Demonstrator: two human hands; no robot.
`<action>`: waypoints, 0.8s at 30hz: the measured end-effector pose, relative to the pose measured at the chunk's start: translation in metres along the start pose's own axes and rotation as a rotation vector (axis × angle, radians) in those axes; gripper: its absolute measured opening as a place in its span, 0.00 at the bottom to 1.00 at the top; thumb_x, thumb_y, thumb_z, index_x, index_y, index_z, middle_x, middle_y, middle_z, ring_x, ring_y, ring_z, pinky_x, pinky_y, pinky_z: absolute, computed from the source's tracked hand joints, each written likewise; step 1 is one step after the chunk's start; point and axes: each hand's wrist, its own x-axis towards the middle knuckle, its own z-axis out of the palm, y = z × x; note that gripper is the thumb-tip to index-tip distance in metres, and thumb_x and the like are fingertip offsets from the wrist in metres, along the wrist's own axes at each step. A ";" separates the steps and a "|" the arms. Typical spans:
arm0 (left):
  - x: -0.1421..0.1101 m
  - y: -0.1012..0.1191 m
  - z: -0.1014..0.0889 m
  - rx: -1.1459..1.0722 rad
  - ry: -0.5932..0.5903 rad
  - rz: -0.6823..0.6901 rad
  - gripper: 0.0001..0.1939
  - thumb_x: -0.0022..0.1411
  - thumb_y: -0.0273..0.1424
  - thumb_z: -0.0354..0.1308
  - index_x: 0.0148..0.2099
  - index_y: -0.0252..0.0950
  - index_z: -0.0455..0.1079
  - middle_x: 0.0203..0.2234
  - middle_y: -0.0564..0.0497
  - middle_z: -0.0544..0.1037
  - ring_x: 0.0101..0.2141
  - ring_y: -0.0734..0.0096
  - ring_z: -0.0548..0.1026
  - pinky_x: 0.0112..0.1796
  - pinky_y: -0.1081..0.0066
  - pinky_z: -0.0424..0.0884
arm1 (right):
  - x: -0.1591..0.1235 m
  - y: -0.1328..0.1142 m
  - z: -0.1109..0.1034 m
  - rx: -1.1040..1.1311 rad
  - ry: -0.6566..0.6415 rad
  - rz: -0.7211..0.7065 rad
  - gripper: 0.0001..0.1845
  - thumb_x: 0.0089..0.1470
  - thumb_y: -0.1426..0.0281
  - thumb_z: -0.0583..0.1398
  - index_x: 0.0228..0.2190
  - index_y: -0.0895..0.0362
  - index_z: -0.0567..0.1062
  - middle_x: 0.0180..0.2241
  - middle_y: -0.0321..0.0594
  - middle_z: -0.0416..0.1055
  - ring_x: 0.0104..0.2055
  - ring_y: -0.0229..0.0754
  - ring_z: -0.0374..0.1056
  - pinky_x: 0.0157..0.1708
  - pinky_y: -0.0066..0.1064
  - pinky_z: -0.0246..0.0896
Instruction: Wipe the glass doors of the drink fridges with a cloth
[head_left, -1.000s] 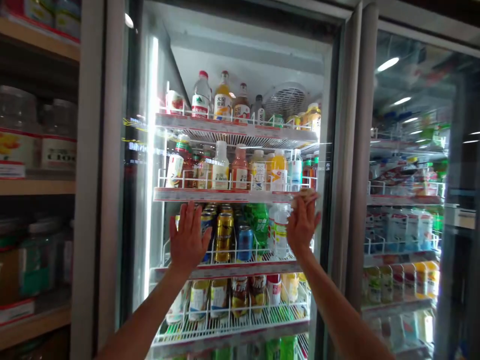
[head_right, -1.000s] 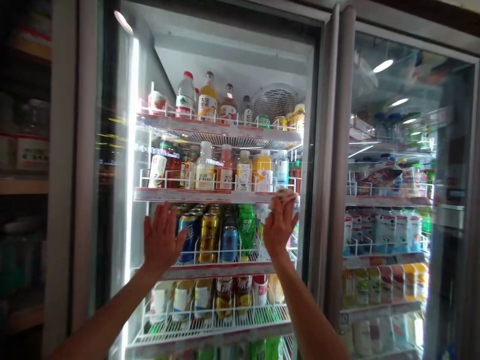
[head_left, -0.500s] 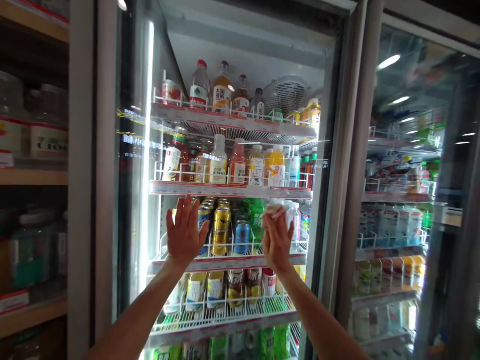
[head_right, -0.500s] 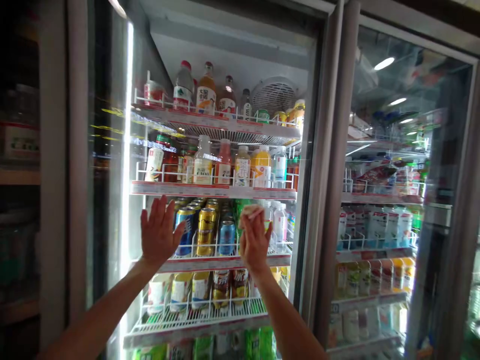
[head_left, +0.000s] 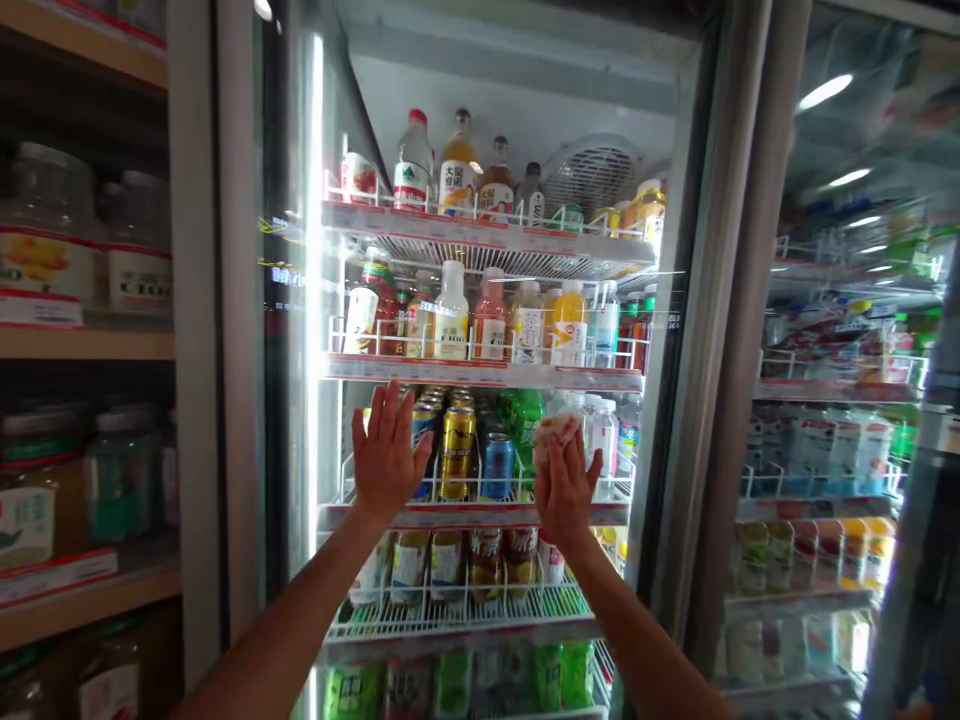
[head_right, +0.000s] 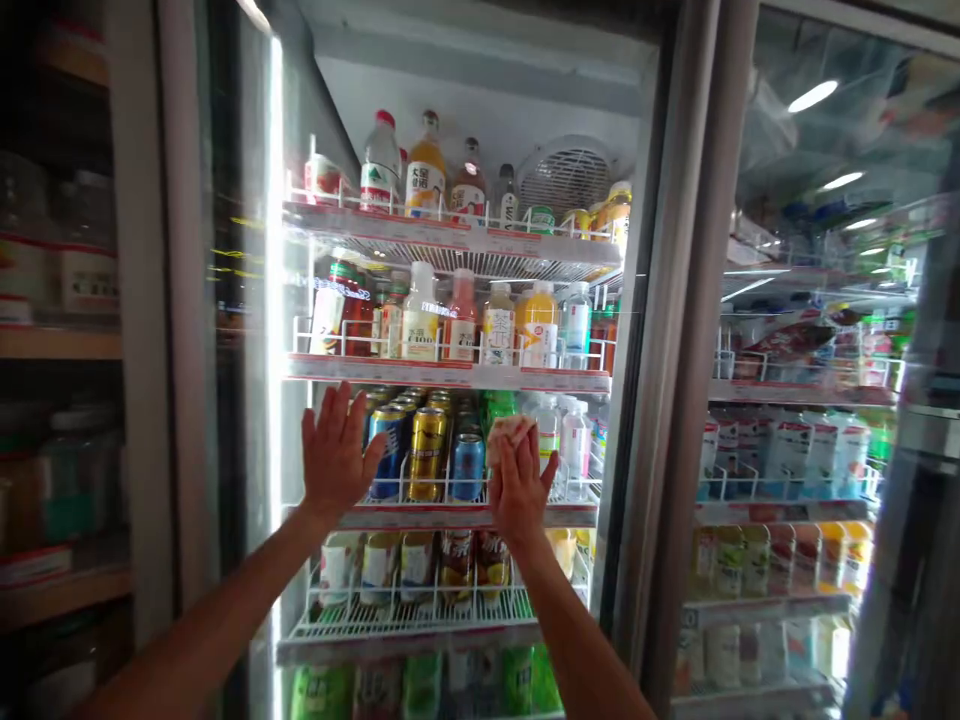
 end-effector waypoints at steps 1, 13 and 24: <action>0.000 0.000 0.000 0.003 0.001 0.004 0.35 0.62 0.37 0.49 0.66 0.35 0.40 0.63 0.41 0.50 0.63 0.58 0.47 0.61 0.54 0.41 | 0.004 0.002 -0.001 -0.014 0.008 0.003 0.31 0.55 0.71 0.51 0.60 0.55 0.52 0.62 0.52 0.50 0.64 0.51 0.48 0.60 0.56 0.34; -0.002 0.000 0.002 0.029 -0.035 -0.012 0.33 0.62 0.37 0.48 0.65 0.31 0.45 0.62 0.38 0.52 0.63 0.58 0.46 0.61 0.54 0.41 | 0.030 0.004 -0.001 0.062 -0.028 -0.036 0.32 0.56 0.73 0.51 0.61 0.52 0.51 0.65 0.45 0.42 0.66 0.49 0.40 0.61 0.51 0.38; -0.057 -0.049 -0.045 0.113 -0.183 -0.100 0.32 0.64 0.36 0.47 0.66 0.34 0.43 0.62 0.37 0.52 0.63 0.56 0.47 0.60 0.50 0.43 | 0.057 -0.018 0.011 0.035 -0.002 0.087 0.34 0.56 0.71 0.51 0.62 0.51 0.48 0.64 0.48 0.45 0.65 0.55 0.42 0.59 0.60 0.35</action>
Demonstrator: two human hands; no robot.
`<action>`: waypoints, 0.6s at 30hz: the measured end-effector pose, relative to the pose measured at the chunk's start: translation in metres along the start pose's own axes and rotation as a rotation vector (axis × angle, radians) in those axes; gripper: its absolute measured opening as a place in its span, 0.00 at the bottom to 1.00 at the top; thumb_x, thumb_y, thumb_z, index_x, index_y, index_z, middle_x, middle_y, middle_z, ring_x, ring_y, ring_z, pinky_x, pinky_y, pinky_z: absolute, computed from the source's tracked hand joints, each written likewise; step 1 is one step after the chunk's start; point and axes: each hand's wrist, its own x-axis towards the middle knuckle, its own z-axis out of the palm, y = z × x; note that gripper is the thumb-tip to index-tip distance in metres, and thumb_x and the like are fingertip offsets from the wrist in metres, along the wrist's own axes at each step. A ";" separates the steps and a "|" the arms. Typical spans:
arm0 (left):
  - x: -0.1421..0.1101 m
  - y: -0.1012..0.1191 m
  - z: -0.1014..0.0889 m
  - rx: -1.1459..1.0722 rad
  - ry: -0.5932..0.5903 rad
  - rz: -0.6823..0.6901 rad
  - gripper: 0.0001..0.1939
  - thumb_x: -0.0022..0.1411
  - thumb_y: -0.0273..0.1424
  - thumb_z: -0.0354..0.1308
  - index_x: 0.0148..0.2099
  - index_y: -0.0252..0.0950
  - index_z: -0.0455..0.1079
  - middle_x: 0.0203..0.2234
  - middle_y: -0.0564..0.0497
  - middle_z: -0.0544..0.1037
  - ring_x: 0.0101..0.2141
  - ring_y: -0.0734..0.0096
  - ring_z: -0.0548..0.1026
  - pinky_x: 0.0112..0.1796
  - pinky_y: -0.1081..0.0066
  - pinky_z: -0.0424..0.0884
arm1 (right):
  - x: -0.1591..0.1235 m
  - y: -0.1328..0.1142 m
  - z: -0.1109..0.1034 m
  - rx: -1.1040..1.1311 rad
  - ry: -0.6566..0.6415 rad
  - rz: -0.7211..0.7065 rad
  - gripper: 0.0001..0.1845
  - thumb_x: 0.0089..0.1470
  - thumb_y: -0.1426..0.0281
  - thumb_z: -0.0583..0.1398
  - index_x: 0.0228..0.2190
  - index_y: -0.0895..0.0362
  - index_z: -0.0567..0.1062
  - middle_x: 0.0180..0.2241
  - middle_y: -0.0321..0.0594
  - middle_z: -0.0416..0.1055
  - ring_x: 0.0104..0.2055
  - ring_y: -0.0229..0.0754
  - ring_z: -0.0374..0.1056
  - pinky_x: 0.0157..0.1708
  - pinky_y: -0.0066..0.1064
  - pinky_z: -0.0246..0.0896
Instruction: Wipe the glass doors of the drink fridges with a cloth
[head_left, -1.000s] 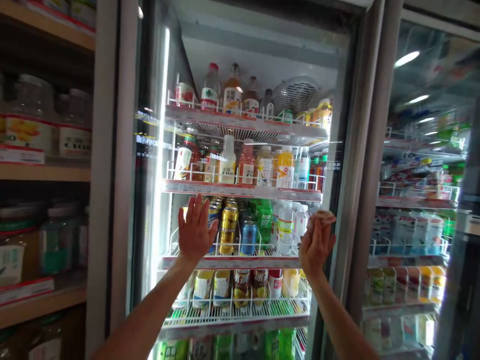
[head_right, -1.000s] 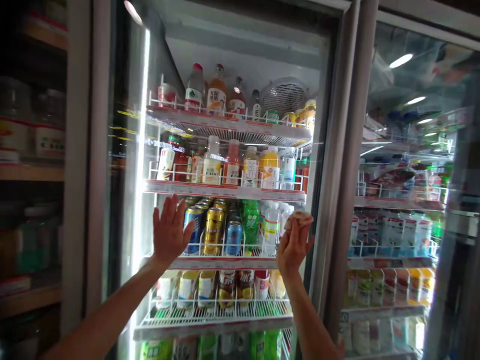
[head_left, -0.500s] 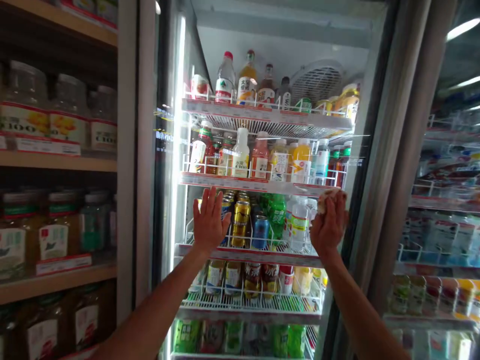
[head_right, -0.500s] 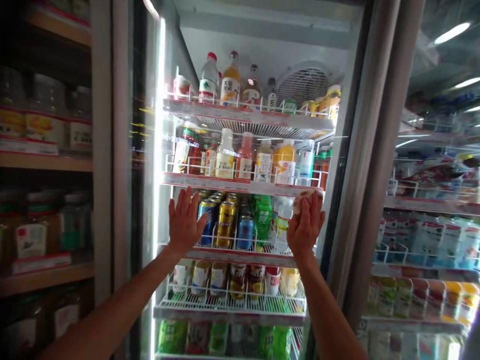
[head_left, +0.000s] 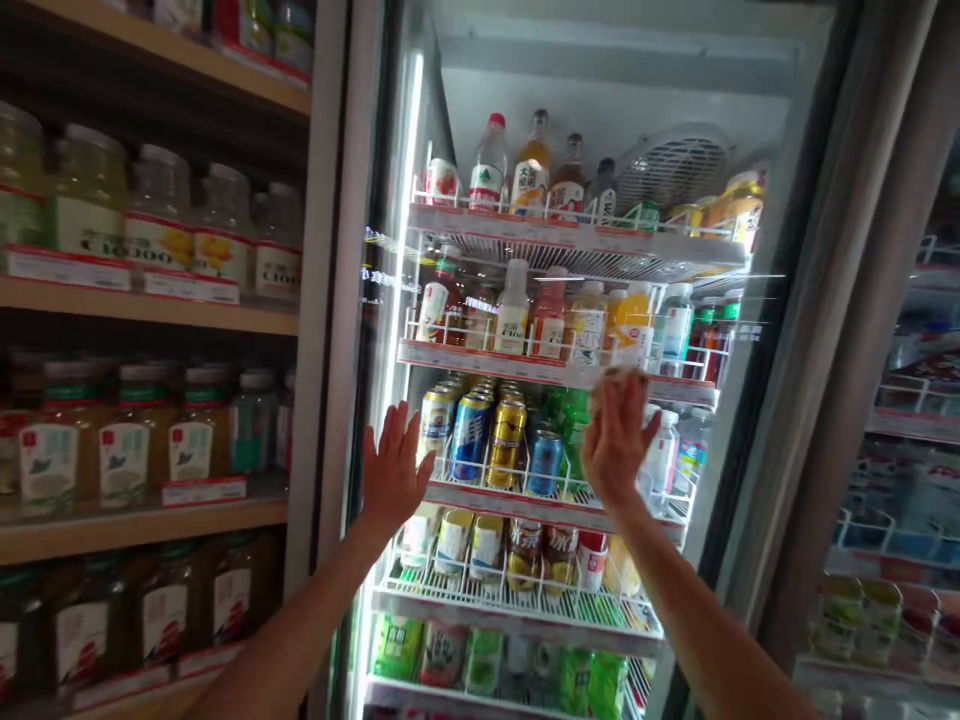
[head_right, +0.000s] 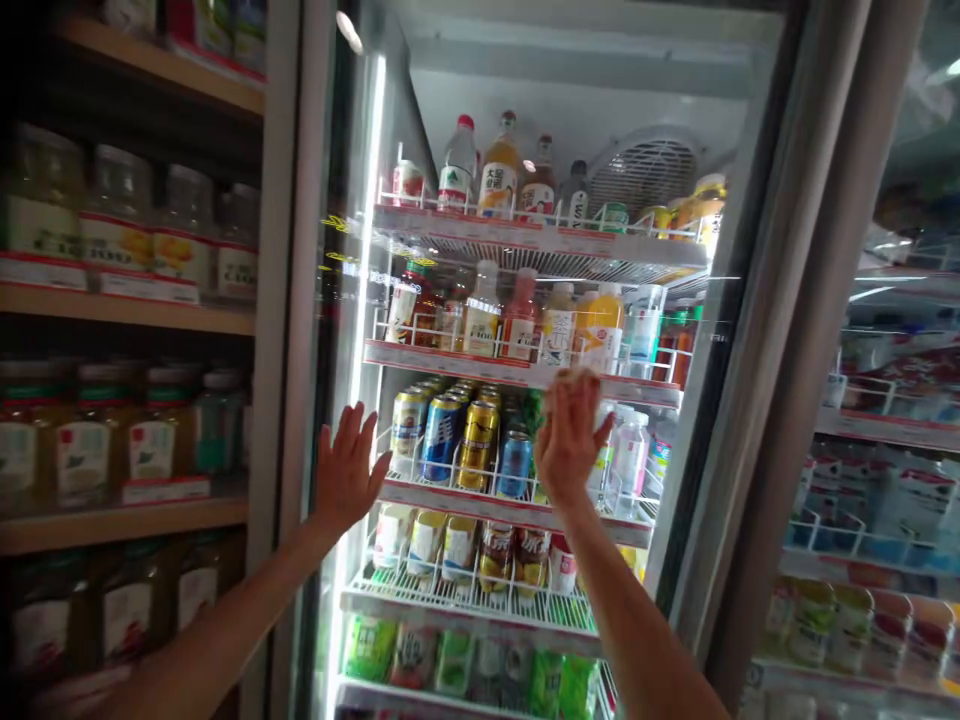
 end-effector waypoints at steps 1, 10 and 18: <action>-0.010 -0.006 -0.003 0.012 -0.027 -0.009 0.31 0.64 0.36 0.47 0.66 0.34 0.43 0.62 0.37 0.52 0.63 0.56 0.47 0.60 0.49 0.44 | -0.011 -0.018 0.003 0.043 -0.092 -0.134 0.34 0.55 0.72 0.51 0.62 0.50 0.48 0.64 0.47 0.47 0.65 0.53 0.43 0.60 0.58 0.34; -0.058 -0.044 -0.030 0.094 -0.139 -0.118 0.30 0.64 0.37 0.45 0.65 0.33 0.46 0.62 0.37 0.52 0.63 0.54 0.49 0.58 0.48 0.49 | 0.025 -0.101 0.025 0.132 -0.242 -0.358 0.32 0.55 0.73 0.51 0.60 0.54 0.52 0.63 0.46 0.50 0.66 0.49 0.38 0.61 0.55 0.26; -0.070 -0.061 -0.049 0.124 -0.157 -0.152 0.30 0.64 0.35 0.46 0.65 0.33 0.44 0.62 0.38 0.53 0.63 0.55 0.49 0.59 0.50 0.48 | -0.022 -0.139 0.031 0.267 -0.370 -0.820 0.30 0.54 0.73 0.52 0.59 0.53 0.55 0.62 0.39 0.54 0.66 0.44 0.39 0.64 0.47 0.21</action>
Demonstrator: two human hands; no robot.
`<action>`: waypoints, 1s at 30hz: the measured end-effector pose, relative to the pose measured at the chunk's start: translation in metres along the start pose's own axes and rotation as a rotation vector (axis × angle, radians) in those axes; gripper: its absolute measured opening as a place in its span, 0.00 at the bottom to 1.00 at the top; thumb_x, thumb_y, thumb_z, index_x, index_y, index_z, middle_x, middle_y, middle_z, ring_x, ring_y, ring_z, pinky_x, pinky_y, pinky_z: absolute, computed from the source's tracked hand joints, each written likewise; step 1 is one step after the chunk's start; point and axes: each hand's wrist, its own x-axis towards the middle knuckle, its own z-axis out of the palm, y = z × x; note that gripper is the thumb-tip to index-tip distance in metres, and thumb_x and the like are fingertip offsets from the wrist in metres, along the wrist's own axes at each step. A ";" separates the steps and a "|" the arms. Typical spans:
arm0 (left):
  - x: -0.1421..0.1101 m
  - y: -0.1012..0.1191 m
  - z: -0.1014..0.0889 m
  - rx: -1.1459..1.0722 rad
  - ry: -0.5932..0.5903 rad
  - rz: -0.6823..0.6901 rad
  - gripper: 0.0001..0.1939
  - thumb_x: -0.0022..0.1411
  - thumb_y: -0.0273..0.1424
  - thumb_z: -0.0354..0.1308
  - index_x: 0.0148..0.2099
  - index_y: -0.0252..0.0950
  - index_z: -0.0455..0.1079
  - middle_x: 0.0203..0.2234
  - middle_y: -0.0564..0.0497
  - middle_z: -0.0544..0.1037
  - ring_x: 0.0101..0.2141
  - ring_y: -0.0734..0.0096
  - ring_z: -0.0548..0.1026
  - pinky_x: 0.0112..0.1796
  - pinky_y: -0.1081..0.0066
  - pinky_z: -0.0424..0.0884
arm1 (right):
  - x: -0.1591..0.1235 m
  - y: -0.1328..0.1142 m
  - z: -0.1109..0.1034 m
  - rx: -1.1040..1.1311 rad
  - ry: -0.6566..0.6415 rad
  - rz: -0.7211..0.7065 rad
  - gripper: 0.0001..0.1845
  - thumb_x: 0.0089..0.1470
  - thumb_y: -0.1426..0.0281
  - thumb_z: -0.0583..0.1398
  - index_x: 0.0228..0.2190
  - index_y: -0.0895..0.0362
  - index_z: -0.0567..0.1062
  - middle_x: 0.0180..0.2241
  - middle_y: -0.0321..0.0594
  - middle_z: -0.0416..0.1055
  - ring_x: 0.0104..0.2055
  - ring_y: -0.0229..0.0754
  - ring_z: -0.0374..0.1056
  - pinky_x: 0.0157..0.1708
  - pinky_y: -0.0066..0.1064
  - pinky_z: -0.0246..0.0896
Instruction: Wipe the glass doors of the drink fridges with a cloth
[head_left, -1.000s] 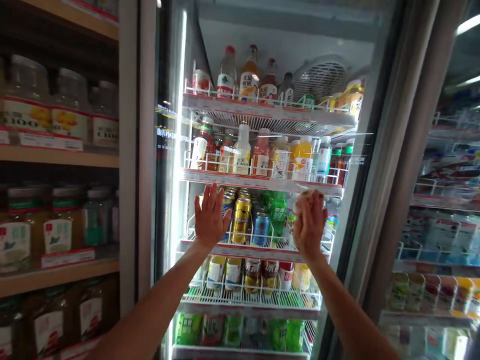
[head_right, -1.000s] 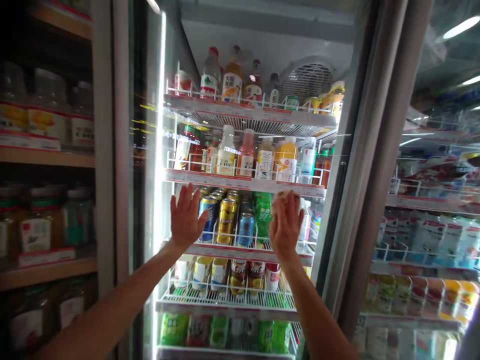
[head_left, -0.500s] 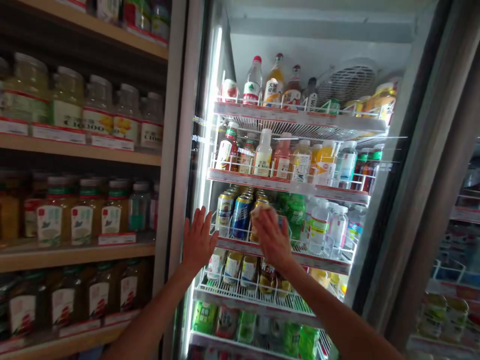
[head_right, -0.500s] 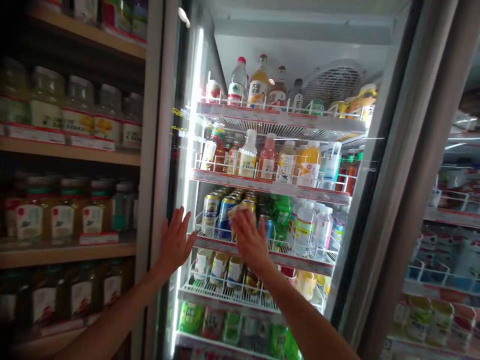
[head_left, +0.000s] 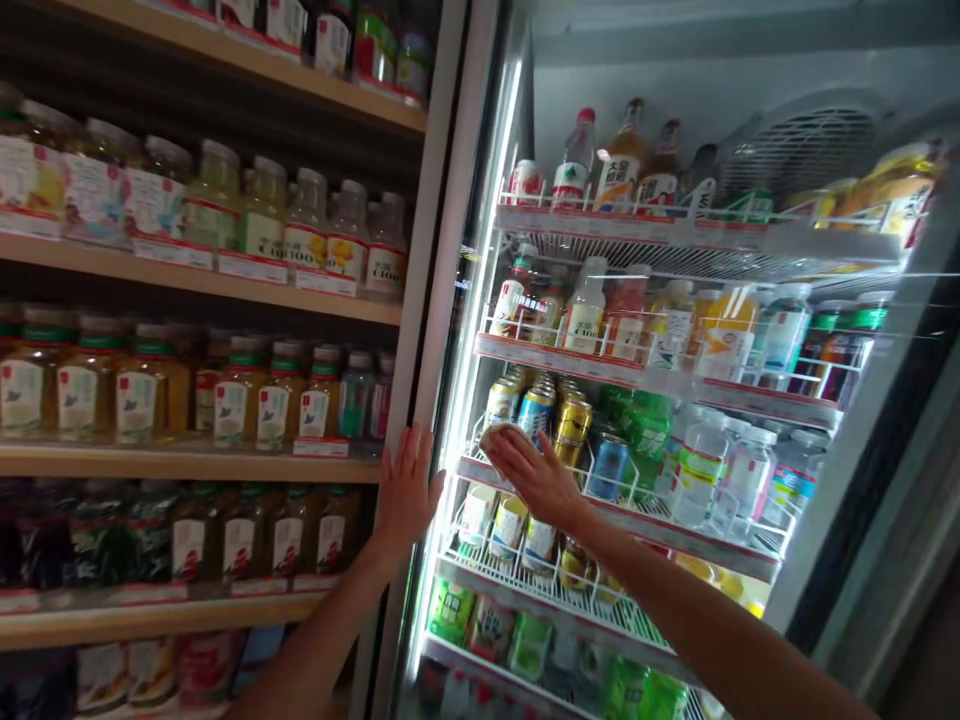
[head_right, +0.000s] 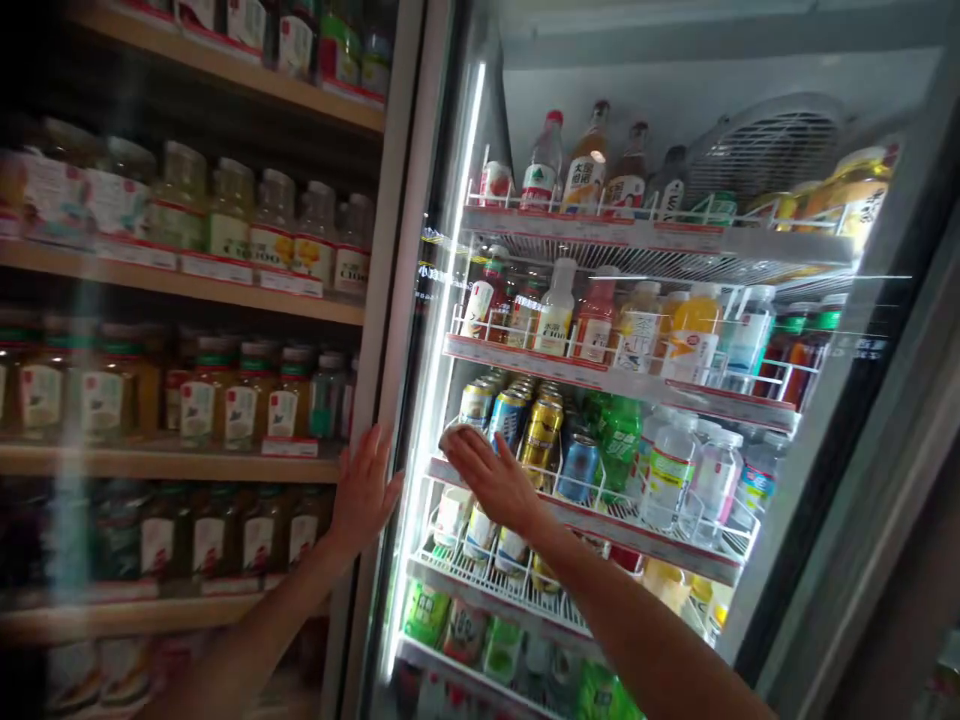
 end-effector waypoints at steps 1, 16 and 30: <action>0.001 -0.001 -0.001 -0.001 0.004 -0.007 0.30 0.64 0.35 0.45 0.66 0.34 0.43 0.62 0.38 0.53 0.63 0.55 0.49 0.59 0.50 0.48 | 0.010 0.003 0.000 0.005 0.011 0.006 0.31 0.54 0.74 0.52 0.59 0.53 0.55 0.62 0.39 0.54 0.65 0.44 0.40 0.64 0.48 0.22; 0.011 -0.024 -0.037 0.060 0.111 -0.014 0.30 0.64 0.35 0.46 0.65 0.33 0.46 0.62 0.36 0.54 0.63 0.57 0.49 0.59 0.51 0.47 | 0.072 -0.039 0.033 0.084 0.037 -0.046 0.29 0.55 0.74 0.51 0.59 0.53 0.56 0.62 0.39 0.52 0.65 0.44 0.42 0.62 0.48 0.38; 0.041 -0.004 -0.031 0.041 0.138 0.032 0.29 0.64 0.35 0.46 0.65 0.34 0.46 0.62 0.38 0.54 0.63 0.57 0.49 0.59 0.52 0.47 | 0.137 0.049 -0.009 0.011 0.100 0.170 0.31 0.53 0.76 0.52 0.59 0.53 0.55 0.64 0.42 0.48 0.66 0.49 0.40 0.62 0.57 0.29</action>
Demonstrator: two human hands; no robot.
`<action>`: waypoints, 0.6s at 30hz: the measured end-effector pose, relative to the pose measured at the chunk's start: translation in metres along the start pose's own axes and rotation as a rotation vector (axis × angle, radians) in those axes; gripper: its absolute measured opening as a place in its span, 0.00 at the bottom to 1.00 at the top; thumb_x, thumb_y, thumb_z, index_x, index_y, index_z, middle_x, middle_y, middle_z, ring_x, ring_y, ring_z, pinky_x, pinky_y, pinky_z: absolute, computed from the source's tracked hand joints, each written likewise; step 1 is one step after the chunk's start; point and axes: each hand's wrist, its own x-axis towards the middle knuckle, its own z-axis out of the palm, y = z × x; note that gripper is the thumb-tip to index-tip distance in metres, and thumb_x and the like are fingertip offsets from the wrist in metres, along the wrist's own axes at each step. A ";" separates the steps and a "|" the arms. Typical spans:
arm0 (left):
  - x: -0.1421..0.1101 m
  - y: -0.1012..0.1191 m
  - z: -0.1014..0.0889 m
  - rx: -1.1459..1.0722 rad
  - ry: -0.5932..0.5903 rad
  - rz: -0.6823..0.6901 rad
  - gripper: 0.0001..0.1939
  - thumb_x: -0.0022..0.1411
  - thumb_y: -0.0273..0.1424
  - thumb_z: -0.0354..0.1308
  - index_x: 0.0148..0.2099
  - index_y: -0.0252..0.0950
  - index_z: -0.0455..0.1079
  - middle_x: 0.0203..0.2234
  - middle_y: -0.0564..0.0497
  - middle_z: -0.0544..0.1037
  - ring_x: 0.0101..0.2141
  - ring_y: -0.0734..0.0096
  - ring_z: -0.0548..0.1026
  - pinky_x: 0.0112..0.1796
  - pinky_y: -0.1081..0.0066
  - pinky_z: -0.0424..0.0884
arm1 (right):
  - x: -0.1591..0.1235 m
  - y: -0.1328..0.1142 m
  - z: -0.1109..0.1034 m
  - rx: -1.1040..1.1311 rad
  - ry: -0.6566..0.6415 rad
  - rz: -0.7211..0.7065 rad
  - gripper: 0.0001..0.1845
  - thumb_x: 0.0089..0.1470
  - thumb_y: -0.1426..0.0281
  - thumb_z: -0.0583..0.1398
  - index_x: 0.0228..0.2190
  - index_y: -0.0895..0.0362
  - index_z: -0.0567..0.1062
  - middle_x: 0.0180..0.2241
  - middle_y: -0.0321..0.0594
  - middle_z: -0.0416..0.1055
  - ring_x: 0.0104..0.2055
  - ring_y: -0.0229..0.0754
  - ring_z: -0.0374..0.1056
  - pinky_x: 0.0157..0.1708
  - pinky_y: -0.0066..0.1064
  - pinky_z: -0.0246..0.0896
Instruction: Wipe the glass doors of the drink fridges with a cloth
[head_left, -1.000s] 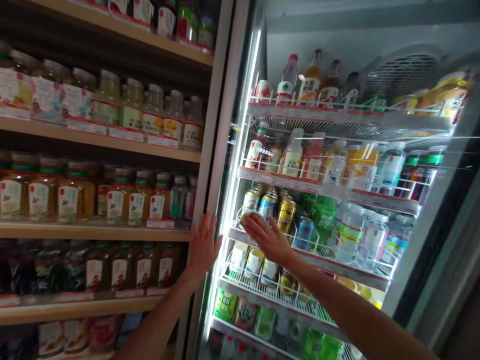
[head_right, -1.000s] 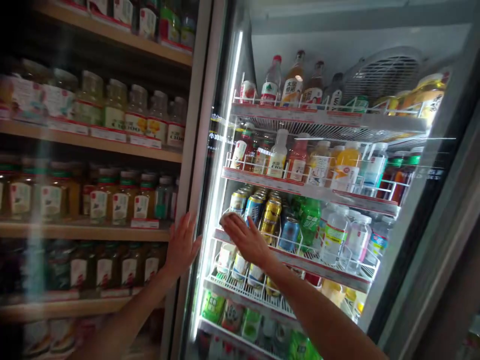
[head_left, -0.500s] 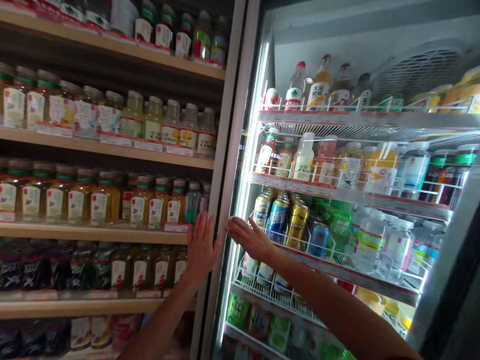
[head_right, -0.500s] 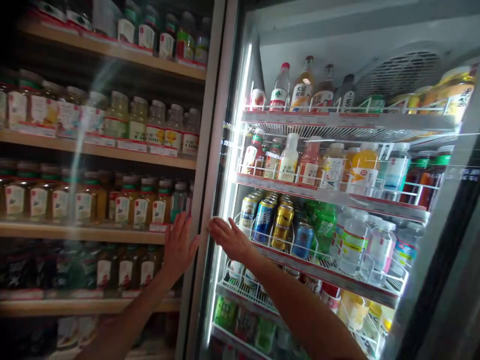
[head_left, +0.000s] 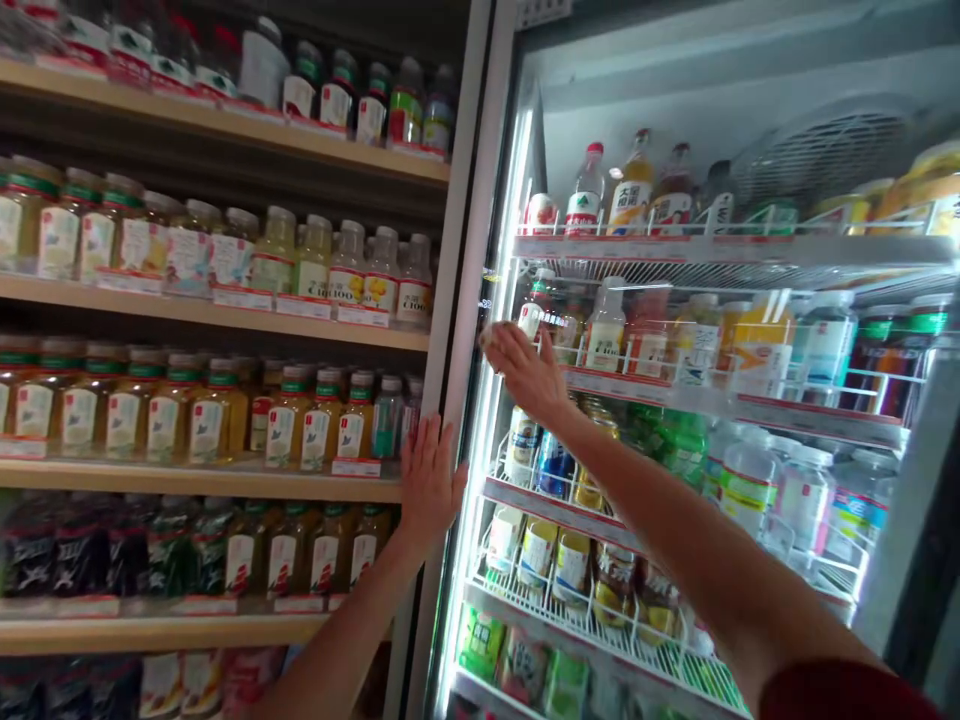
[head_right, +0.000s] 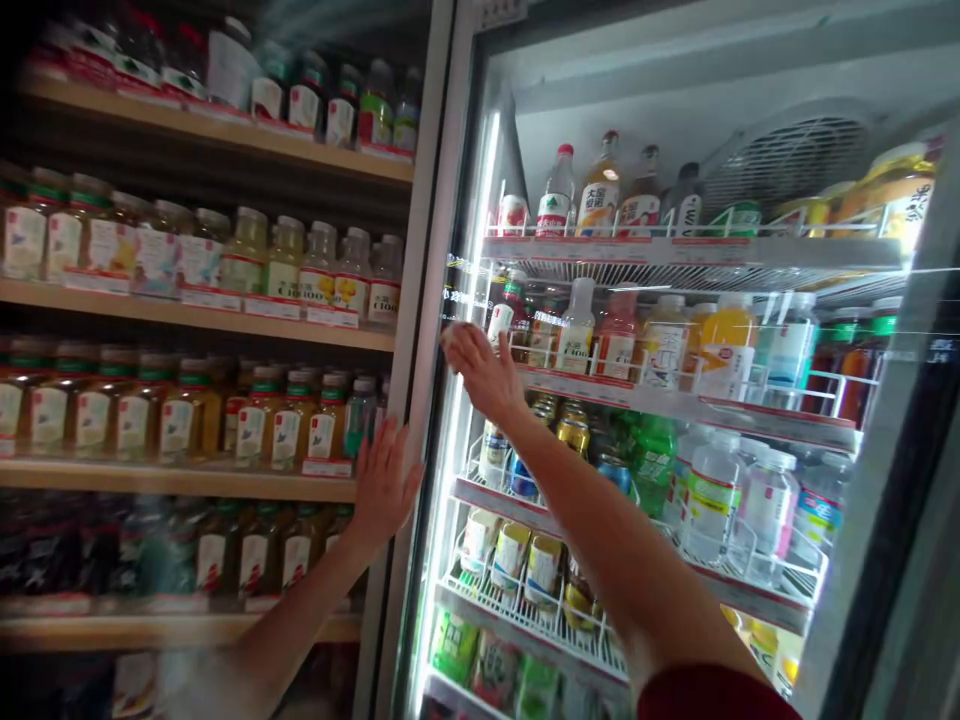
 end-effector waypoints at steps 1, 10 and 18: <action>0.004 0.002 0.001 -0.003 0.000 -0.002 0.29 0.64 0.35 0.45 0.65 0.34 0.46 0.62 0.38 0.53 0.63 0.57 0.49 0.59 0.51 0.47 | 0.010 0.009 -0.005 -0.009 0.016 0.057 0.31 0.53 0.76 0.52 0.58 0.53 0.56 0.64 0.43 0.47 0.66 0.50 0.39 0.61 0.59 0.28; 0.040 0.010 -0.008 0.020 0.017 0.015 0.30 0.64 0.36 0.44 0.65 0.32 0.45 0.62 0.38 0.52 0.63 0.56 0.49 0.59 0.51 0.47 | 0.005 0.007 -0.003 -0.009 -0.048 -0.208 0.30 0.54 0.74 0.52 0.58 0.50 0.55 0.63 0.39 0.49 0.66 0.46 0.39 0.62 0.54 0.31; 0.054 0.018 -0.005 0.028 0.043 0.030 0.33 0.65 0.42 0.40 0.66 0.30 0.40 0.63 0.35 0.50 0.63 0.54 0.49 0.58 0.50 0.49 | 0.041 0.024 -0.009 -0.009 0.000 -0.120 0.28 0.54 0.76 0.51 0.57 0.53 0.58 0.63 0.41 0.49 0.65 0.49 0.41 0.61 0.57 0.33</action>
